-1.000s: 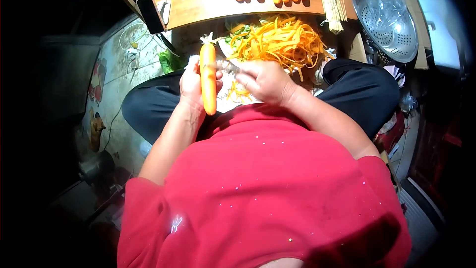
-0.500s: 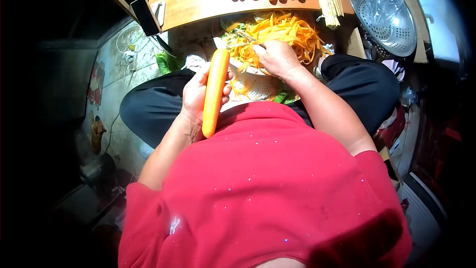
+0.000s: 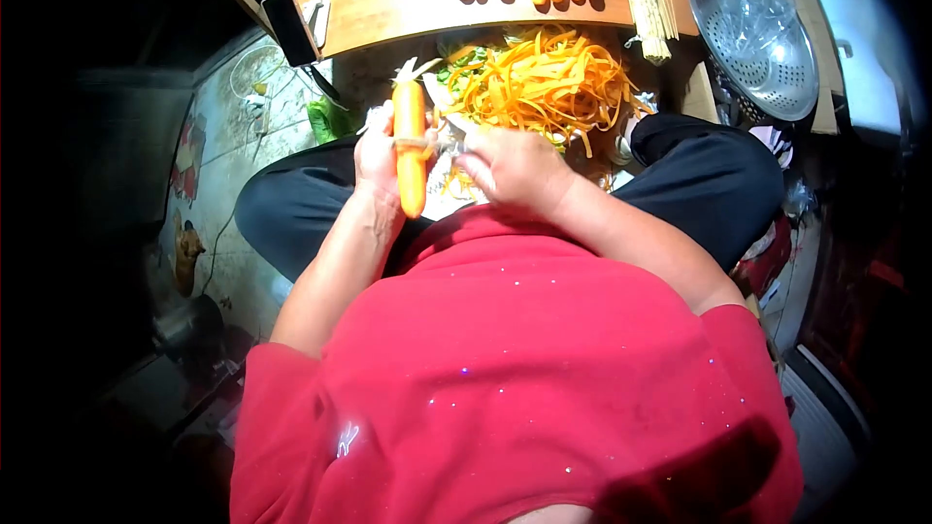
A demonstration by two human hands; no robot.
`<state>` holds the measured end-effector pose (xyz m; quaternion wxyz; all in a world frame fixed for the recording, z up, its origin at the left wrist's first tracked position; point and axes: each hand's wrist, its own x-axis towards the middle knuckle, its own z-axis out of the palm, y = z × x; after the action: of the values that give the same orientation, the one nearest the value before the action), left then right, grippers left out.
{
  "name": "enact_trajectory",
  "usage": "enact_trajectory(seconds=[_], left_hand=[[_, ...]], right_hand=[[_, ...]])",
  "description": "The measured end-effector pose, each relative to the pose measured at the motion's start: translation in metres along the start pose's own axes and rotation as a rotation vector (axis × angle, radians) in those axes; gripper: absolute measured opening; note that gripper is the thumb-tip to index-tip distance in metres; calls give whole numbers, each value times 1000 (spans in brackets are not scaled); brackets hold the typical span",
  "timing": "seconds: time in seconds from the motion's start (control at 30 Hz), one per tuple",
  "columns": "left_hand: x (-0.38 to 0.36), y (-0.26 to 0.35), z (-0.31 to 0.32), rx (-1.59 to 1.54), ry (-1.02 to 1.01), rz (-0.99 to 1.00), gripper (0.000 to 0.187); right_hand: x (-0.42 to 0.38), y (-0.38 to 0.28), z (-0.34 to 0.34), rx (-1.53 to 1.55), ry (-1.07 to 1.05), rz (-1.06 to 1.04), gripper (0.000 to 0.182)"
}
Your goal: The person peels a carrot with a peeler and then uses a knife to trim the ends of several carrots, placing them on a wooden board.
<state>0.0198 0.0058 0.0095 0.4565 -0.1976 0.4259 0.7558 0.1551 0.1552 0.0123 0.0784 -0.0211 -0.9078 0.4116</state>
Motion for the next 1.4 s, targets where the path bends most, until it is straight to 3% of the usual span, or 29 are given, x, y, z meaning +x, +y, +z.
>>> enact_trajectory(seconds=[0.07, 0.13, 0.17, 0.27, 0.37, 0.5, 0.53, 0.63, 0.7, 0.8, 0.9, 0.93, 1.07, 1.13, 1.2, 1.37, 1.4], left_hand=[[-19, -7, 15, 82, -40, -90, 41], [-29, -11, 20, 53, -121, -157, 45], [-32, -12, 20, 58, -122, -158, 45], [-35, -10, 20, 76, -123, -132, 45], [-23, -2, 14, 147, 31, -3, 40], [4, 9, -7, 61, -11, 25, 43], [7, 10, -6, 42, 22, 25, 42], [9, 7, -3, 54, 93, 27, 41], [2, 2, 4, 116, 94, 17, 40], [-26, -9, 26, 136, -20, -75, 40], [-37, -13, 26, 105, -154, -148, 41], [-35, -11, 26, 106, -153, -148, 41], [-17, 2, 12, 55, 2, -47, 37], [-8, 11, 8, 17, -29, -44, 38], [8, 15, -2, 21, -1, 6, 40], [10, 7, 1, 15, 65, 30, 41], [6, 5, 3, 25, 64, 38, 41]], right_hand=[[16, 18, -6, -3, -38, 253, 26], [30, 47, -5, -116, -62, 289, 31], [32, 58, -6, -40, -19, 418, 33], [31, 45, -18, 39, 7, 487, 33], [24, 22, -16, 152, 32, 285, 29], [0, -8, -13, 122, -28, -116, 21], [-4, -11, -10, 117, -118, -134, 20], [-6, -11, -3, 146, -125, -99, 20], [-1, -5, -4, 76, -3, 30, 24], [18, 32, -8, -32, 9, 190, 28], [33, 48, -21, -20, -43, 513, 30], [33, 46, -21, -18, -43, 513, 30], [22, 22, -13, 130, 22, 391, 28], [12, 3, -13, 247, -11, 125, 23], [1, -11, -12, 150, -51, -77, 21], [-2, -5, -2, 124, -51, -125, 21], [3, -1, -3, 131, -26, -36, 22]])
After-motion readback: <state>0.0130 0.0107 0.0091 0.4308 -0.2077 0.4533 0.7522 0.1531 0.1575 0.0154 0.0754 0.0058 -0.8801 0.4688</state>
